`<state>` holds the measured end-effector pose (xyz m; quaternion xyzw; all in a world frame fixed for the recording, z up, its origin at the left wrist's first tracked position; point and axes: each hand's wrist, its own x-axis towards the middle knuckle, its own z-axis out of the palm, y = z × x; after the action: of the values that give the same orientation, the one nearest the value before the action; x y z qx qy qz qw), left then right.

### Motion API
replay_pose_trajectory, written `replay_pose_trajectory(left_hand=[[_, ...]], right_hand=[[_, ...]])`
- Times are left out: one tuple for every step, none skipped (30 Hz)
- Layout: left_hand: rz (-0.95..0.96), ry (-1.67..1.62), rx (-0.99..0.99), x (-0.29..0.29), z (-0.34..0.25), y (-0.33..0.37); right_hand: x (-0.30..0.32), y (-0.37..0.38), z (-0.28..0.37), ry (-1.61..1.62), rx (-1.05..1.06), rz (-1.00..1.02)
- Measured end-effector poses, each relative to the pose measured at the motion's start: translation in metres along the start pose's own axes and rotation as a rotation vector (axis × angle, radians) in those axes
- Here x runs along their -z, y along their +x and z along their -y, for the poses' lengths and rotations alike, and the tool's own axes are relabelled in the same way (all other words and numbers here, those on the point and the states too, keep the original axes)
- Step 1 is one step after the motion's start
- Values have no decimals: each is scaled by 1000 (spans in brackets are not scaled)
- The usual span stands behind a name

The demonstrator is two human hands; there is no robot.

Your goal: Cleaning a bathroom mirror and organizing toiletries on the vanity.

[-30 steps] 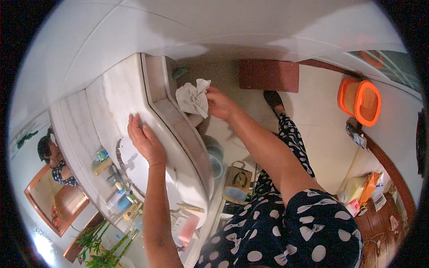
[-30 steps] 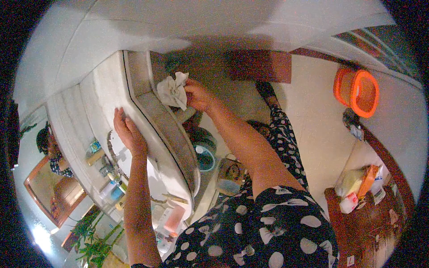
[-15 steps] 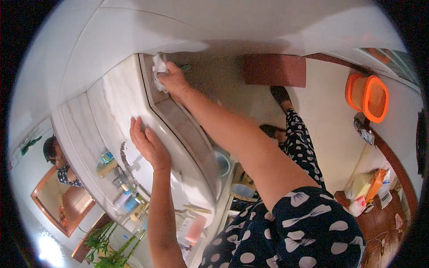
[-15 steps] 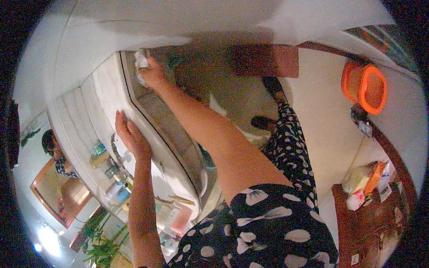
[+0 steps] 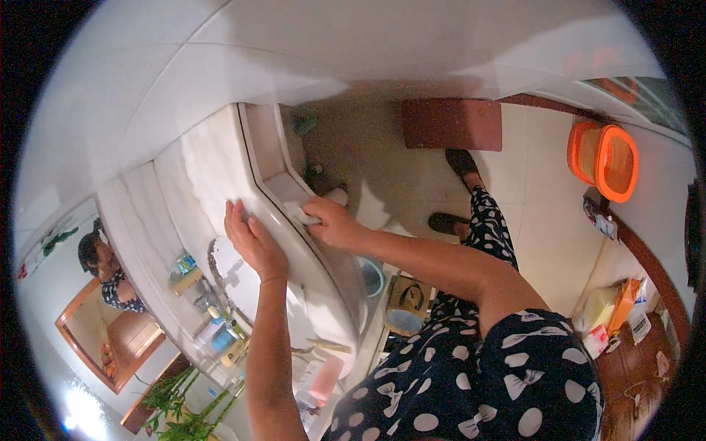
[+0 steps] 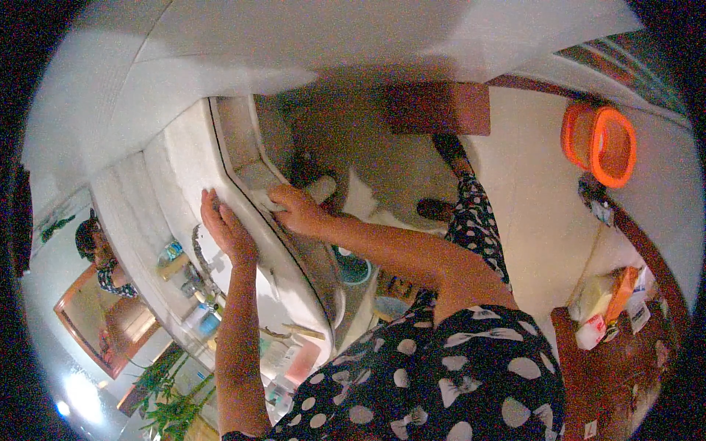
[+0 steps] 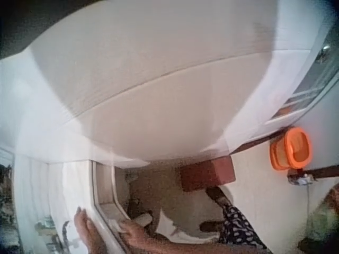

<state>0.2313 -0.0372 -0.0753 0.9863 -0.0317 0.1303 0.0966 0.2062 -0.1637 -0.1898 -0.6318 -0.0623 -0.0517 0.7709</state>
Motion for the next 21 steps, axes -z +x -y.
replay_pose_trajectory(left_hand=[[1,8,8,4,1,0],[3,10,15,5,1,0],[0,12,16,5,2,0],[6,13,4,4,2,1],[13,16,-8,3,3,2],[10,19,-7,3,3,1],[13,13,14,3,1,1],[16,9,37,3,0,1],[16,11,38,4,0,1],[20,26,29,4,-3,4],[27,41,22,4,-5,4],[28,38,23,2,-5,3],[31,24,32,1,-3,3],[31,11,38,2,-1,3],[29,15,39,3,0,3],[28,12,40,3,-1,2],[26,9,42,3,-1,1],[27,8,43,3,-3,2],[27,-5,40,3,-4,1],[26,-19,36,4,-5,1],[27,-18,38,5,-6,1]], right_hand=[[9,-3,8,98,-162,122],[15,-3,17,189,-325,241],[13,1,26,190,-322,244],[10,7,36,226,-344,51],[6,12,42,263,-365,-141],[1,15,46,266,-362,-137],[-2,16,47,165,-150,-117],[-5,18,47,65,62,-95],[-7,22,46,96,14,-77],[-8,33,40,94,16,-76],[-11,48,33,69,57,-107],[-13,61,26,45,97,-138],[-17,74,22,48,96,-135],[-21,87,21,60,107,-153],[-25,98,21,71,118,-172],[-30,104,19,72,116,-170],[-35,109,17,66,104,-272],[-38,114,14,58,92,-374],[-38,124,10,60,89,-373],[-33,141,8,57,85,-372],[-28,154,7,52,81,-372]])
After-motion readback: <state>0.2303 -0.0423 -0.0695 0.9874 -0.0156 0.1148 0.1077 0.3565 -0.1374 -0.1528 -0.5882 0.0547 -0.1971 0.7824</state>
